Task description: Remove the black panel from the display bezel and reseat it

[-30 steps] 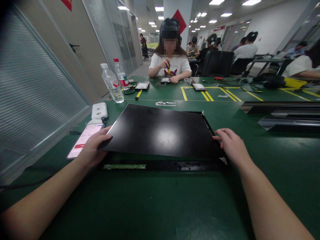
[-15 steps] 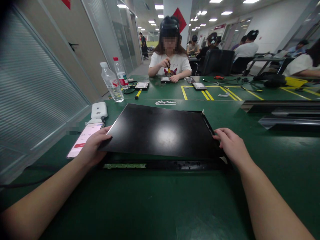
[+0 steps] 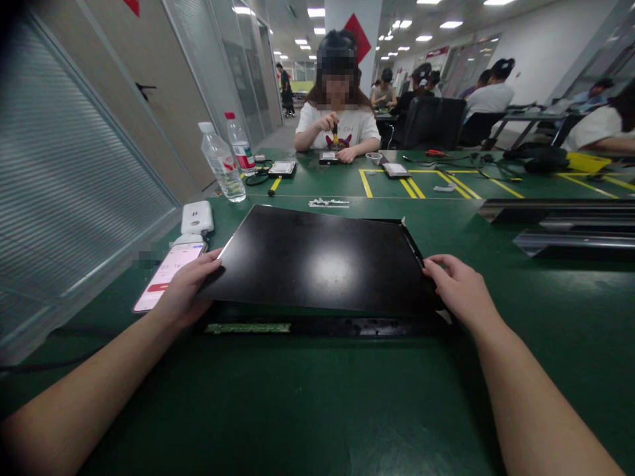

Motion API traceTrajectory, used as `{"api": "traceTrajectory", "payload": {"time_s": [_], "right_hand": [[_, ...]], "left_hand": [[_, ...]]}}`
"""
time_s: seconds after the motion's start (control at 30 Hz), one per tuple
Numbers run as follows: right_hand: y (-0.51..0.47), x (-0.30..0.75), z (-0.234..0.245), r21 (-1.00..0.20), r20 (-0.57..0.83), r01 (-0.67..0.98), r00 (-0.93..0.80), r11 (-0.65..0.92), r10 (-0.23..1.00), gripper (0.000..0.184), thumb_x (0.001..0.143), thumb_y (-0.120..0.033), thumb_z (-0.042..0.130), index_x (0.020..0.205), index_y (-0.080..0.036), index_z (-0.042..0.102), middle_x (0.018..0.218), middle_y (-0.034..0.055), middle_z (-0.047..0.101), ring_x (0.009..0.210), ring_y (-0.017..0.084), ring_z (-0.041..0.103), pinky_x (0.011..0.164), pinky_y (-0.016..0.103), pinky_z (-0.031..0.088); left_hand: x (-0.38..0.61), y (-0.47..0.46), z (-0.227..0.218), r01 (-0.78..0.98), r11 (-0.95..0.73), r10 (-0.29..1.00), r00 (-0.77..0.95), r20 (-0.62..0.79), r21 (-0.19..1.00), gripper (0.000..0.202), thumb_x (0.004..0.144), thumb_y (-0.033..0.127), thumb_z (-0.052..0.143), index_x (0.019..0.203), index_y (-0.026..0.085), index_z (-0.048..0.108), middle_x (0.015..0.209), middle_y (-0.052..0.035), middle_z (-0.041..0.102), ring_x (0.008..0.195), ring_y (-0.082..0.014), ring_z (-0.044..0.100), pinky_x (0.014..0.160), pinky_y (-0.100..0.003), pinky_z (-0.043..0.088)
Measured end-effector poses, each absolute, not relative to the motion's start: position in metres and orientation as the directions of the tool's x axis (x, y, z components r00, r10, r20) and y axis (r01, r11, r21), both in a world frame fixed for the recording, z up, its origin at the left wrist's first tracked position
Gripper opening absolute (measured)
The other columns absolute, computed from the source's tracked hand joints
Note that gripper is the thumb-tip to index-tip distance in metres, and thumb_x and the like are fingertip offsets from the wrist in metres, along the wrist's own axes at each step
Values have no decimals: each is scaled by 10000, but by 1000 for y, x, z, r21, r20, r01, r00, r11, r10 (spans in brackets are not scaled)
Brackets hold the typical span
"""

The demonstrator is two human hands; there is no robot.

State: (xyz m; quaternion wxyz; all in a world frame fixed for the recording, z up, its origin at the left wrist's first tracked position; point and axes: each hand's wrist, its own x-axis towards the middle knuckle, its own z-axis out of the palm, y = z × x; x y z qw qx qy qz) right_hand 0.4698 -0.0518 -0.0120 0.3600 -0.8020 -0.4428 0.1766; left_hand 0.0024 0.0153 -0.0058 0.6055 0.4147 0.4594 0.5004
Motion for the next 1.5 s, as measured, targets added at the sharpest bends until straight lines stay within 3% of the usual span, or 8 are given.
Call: {"api": "traceTrajectory", "payload": {"time_s": [0.37, 0.53, 0.8, 1.03, 1.33, 1.5], "right_hand": [[-51, 478, -19, -715, 69, 617, 530, -329, 845, 328, 871, -562, 668, 1031, -288, 747, 923, 73, 832, 598, 216, 618, 605, 382, 489], [-51, 479, -19, -689, 53, 634, 527, -351, 848, 317, 866, -558, 670, 1023, -295, 750, 862, 63, 814, 642, 249, 658, 635, 405, 503], [-50, 481, -20, -681, 88, 654, 519, -329, 850, 286, 834, -533, 706, 999, -305, 760, 824, 46, 809, 615, 245, 648, 618, 399, 492], [-50, 477, -16, -708, 29, 598, 556, -375, 831, 261, 829, -481, 706, 998, -288, 753, 900, 58, 824, 596, 215, 619, 617, 393, 501], [-50, 476, -13, -771, 17, 539, 550, -339, 835, 338, 827, -572, 670, 972, -276, 743, 890, 85, 828, 558, 195, 563, 548, 359, 470], [-49, 480, -18, -778, 8, 530, 546, -338, 837, 341, 829, -571, 678, 984, -276, 750, 967, 91, 847, 553, 184, 570, 511, 337, 472]], "left_hand": [[3, 16, -7, -218, 153, 988, 52, -145, 964, 462, 749, 299, 882, 1195, 188, 833, 1145, -132, 840, 1061, -362, 777, 747, -362, 627], [4, 14, -5, -214, 153, 988, 33, -150, 965, 445, 759, 281, 874, 1193, 187, 835, 1098, -108, 851, 1023, -332, 782, 690, -322, 593], [6, 13, -5, -194, 148, 989, 24, -146, 970, 588, 727, 281, 896, 1292, 155, 793, 1035, -107, 850, 960, -309, 773, 699, -313, 580], [7, 12, -5, -233, 159, 986, -4, -165, 959, 564, 721, 240, 893, 1264, 129, 787, 1018, -98, 852, 908, -273, 776, 667, -280, 561], [6, 13, -6, -203, 116, 993, 9, -117, 972, 441, 735, 280, 878, 1170, 209, 852, 1051, -94, 853, 970, -334, 779, 669, -335, 595], [7, 12, -3, -145, 88, 996, -19, -92, 986, 491, 706, 321, 898, 1175, 182, 849, 1096, -107, 857, 1049, -348, 782, 753, -339, 629]]}}
